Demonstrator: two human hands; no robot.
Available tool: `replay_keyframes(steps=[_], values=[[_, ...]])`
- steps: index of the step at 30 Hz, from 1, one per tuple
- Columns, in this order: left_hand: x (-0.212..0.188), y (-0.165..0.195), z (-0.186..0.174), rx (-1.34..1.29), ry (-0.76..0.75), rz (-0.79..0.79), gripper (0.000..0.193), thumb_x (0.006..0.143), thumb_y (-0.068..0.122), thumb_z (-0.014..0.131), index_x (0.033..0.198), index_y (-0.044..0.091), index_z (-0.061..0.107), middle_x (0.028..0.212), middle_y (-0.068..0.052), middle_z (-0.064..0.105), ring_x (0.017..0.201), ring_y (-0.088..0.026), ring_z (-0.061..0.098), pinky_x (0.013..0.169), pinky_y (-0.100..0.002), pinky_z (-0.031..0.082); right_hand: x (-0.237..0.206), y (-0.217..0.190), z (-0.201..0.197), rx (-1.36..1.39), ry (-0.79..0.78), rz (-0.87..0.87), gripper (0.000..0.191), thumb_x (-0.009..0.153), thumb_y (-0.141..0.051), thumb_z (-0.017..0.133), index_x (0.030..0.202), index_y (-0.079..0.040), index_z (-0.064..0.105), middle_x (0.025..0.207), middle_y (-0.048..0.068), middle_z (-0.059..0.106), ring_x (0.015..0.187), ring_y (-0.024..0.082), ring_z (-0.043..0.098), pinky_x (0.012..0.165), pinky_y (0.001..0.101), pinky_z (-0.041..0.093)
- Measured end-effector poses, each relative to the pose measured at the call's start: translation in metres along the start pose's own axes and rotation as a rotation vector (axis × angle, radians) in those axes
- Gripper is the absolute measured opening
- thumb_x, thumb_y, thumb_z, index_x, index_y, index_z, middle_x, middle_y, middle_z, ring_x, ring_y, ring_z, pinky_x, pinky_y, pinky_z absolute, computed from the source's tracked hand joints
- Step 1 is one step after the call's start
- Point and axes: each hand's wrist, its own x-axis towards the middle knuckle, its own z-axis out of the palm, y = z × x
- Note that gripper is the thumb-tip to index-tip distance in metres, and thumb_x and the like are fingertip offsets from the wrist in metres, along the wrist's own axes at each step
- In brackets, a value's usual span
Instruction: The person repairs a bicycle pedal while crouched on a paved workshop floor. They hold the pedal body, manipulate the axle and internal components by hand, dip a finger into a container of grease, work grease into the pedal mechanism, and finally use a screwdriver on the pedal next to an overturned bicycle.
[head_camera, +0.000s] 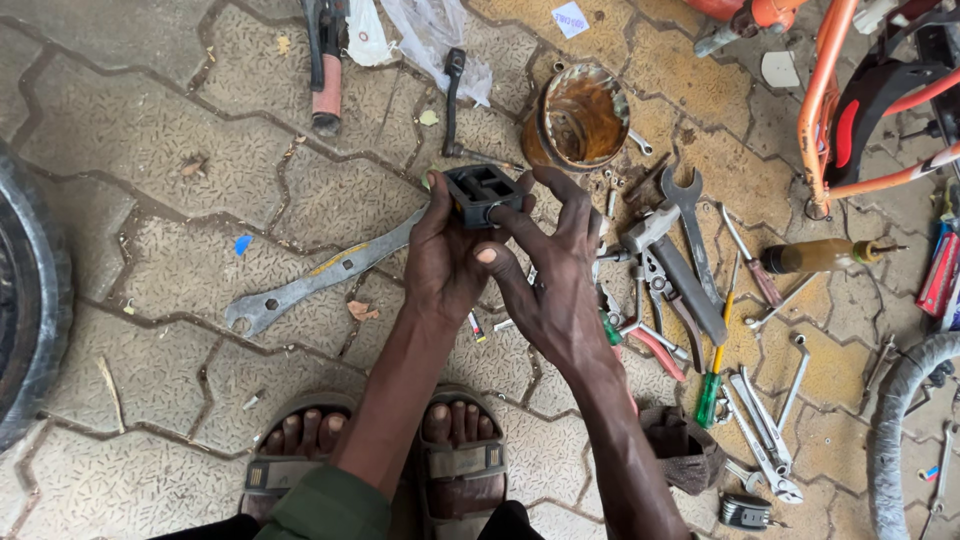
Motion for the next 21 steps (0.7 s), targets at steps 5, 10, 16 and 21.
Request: replay_keyframes(steps=[5,10,16,21], values=[[0.004,0.001,0.001,-0.158,-0.052,0.013,0.059,0.109,0.041,0.057,0.135,-0.011,0.051,0.134,-0.032,0.058,0.13,-0.043,0.058,0.112,-0.049,0.054,-0.004,-0.002,0.001,0.267,0.107,0.107,0.036,0.099,-0.039,0.068,0.122,-0.012,0.073,0.151,0.018,0.045,0.145,0.036,0.042,0.116,0.0553,0.042],[0.004,0.007,0.01,-0.215,0.013,0.015,0.056,0.105,0.038,0.058,0.13,-0.012,0.05,0.135,-0.034,0.055,0.137,-0.049,0.05,0.117,-0.056,0.048,-0.012,-0.003,-0.01,0.638,0.214,0.266,0.037,0.094,-0.008,0.067,0.13,-0.015,0.059,0.153,0.015,0.049,0.14,0.03,0.053,0.113,0.0472,0.051],[0.006,0.009,0.012,-0.221,-0.007,0.002,0.057,0.102,0.039,0.062,0.129,-0.01,0.053,0.133,-0.035,0.056,0.13,-0.048,0.056,0.108,-0.052,0.056,-0.022,0.012,0.002,0.445,0.16,0.254,0.042,0.092,0.006,0.063,0.13,-0.012,0.06,0.144,0.014,0.05,0.131,0.027,0.056,0.103,0.0447,0.057],[0.004,0.038,0.008,0.084,0.001,0.235,0.051,0.104,0.044,0.072,0.118,-0.005,0.061,0.121,-0.032,0.062,0.109,-0.044,0.069,0.085,-0.045,0.065,-0.035,0.058,0.02,0.063,0.272,0.244,0.052,0.084,0.017,0.047,0.122,-0.009,0.068,0.129,0.016,0.061,0.115,0.026,0.063,0.1,0.043,0.058]])
